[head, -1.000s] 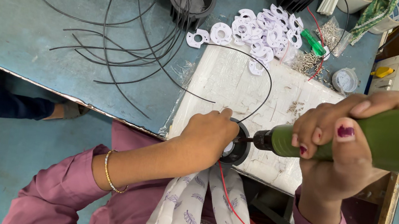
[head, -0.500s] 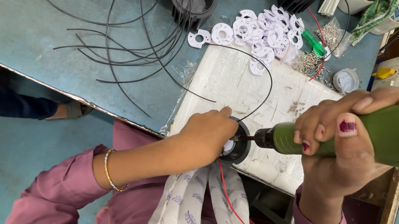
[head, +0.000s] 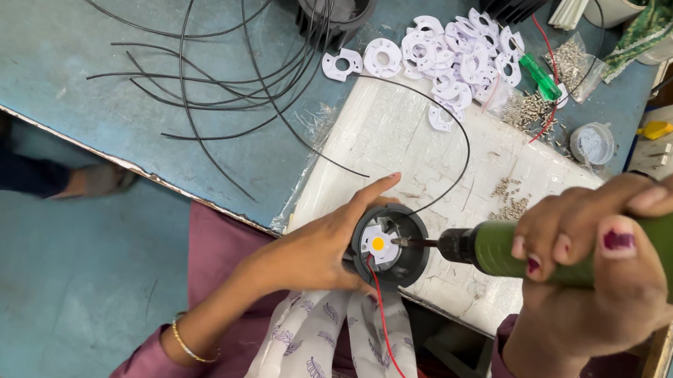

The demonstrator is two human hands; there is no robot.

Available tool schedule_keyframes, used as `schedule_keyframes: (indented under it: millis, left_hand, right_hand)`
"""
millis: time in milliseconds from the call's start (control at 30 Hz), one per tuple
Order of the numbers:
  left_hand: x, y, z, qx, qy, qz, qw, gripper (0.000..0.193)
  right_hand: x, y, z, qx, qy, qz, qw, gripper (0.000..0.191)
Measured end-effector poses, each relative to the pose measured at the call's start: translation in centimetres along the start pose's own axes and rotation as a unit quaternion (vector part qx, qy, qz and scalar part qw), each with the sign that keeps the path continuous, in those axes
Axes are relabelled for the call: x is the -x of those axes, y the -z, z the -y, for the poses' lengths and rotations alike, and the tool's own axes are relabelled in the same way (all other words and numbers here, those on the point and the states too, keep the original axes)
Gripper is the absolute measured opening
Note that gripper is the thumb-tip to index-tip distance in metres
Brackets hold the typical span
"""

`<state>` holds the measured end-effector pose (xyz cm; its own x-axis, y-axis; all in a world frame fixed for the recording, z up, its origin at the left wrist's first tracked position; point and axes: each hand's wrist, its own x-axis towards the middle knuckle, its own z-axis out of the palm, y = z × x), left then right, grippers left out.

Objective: The person assembles LED lamp components at a factory workbench. They place an LED chip and red and black wires into a black plastic housing, add a white mounting plate, and use a bench-mounted electric screwdriver to drive screws and secure the parts, setting finished housings aside and starting the next one.

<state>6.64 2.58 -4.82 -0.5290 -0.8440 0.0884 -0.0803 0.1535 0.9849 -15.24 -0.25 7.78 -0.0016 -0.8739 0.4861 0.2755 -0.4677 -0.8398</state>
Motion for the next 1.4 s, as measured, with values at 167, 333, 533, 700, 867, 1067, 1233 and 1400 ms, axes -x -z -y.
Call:
schedule_keyframes:
  millis: [167,333,533,700,867,1067,1233,1400]
  left_hand:
    - [-0.7,-0.1,1.5,-0.045,-0.020,-0.023,0.999,0.103]
    - [-1.0,-0.3,2.6,-0.052,0.010,-0.007,0.999,0.099]
    - [-1.0,-0.4,2.4,-0.072,-0.026,-0.012,0.997,0.100]
    - [-0.5,-0.5,1.9,-0.062,-0.028,-0.008,0.998,0.100]
    - [-0.4,-0.7,1.7,-0.071,-0.028,-0.015,0.997,0.100]
    - [-0.4,-0.6,1.6,-0.055,-0.002,-0.004,0.999,0.100]
    - [-0.3,-0.6,1.9,-0.054,-0.021,-0.011,0.998,0.104]
    - [-0.3,-0.5,2.2,-0.046,-0.026,-0.008,0.999,0.106]
  right_hand:
    - [-2.6,1.2,-0.6,-0.060,-0.048,0.159,0.984,0.025]
    - [0.4,2.5,-1.5,0.016,0.006,0.034,0.999,0.041]
    - [1.5,3.2,-0.3,0.082,-0.015,-0.056,0.995,0.022]
    - [1.8,3.1,1.3,-0.070,0.020,-0.045,0.996,0.020]
    - [2.7,3.5,2.1,-0.075,0.064,0.017,0.995,0.031]
    - [3.6,1.1,2.1,-0.028,-0.027,-0.002,0.999,0.024]
    - [3.1,-0.4,1.9,-0.016,-0.041,-0.027,0.999,0.024]
    - [2.5,-1.6,1.8,-0.021,-0.029,-0.017,0.999,0.028]
